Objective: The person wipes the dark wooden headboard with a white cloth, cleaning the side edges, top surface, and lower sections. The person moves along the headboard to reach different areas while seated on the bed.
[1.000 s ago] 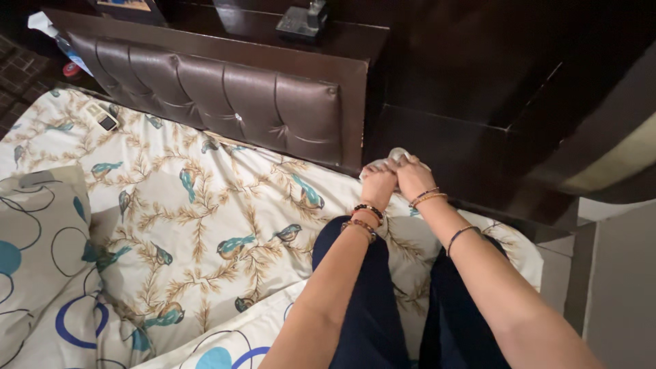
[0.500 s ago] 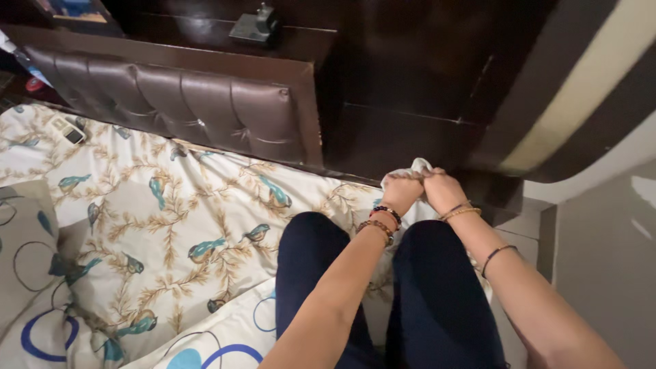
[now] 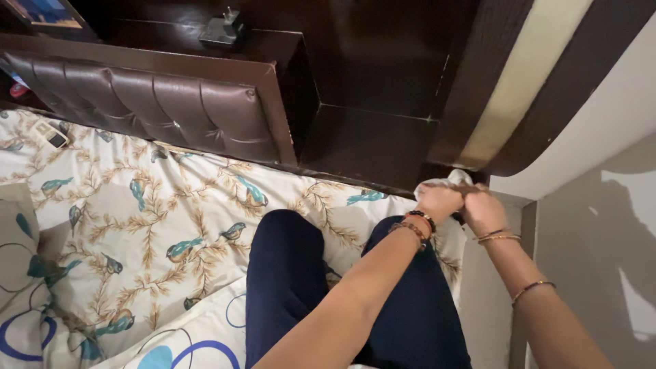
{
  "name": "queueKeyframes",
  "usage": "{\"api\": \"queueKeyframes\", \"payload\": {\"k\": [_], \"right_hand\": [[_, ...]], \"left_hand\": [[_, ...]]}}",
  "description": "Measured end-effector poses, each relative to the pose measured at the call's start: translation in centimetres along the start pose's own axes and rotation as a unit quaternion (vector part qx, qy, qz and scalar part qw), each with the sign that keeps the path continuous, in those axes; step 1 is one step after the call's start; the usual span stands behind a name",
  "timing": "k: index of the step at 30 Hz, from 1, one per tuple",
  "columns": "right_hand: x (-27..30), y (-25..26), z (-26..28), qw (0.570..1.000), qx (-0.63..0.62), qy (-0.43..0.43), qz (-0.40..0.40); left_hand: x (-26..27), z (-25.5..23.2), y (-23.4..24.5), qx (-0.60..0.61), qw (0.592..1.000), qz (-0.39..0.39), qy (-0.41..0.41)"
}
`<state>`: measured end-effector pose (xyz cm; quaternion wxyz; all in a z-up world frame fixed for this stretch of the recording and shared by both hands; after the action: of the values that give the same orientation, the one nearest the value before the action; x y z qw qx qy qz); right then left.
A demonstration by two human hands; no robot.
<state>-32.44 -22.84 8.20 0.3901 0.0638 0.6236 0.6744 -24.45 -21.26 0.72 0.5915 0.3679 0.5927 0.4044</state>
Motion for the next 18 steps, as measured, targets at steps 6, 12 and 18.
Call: {"api": "queueKeyframes", "payload": {"k": [6,12,18], "right_hand": [[0.9,0.5,-1.3,0.999,0.037,-0.032,0.020],[0.7,-1.0,-1.7,0.996,0.090,-0.016,0.022],[-0.8,-3.0,0.0,0.990,0.133,-0.018,0.049]], "left_hand": [[-1.1,-2.8,-4.4,0.008,0.999,-0.005,-0.049],[0.2,-1.1,1.6,0.058,0.996,-0.055,0.044],[0.9,1.2,3.5,0.034,0.995,-0.089,0.030]]}}
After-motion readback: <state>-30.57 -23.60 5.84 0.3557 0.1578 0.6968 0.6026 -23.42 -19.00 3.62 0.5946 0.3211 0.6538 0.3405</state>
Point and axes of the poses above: each hand's wrist, its own x-axis away from the middle knuckle, its own y-axis out of the back of the hand, z = x × y, the point moved 7 cm from there along -x, towards the middle knuckle, and after that the axes turned 12 degrees about -z, right-handed, at the moved point
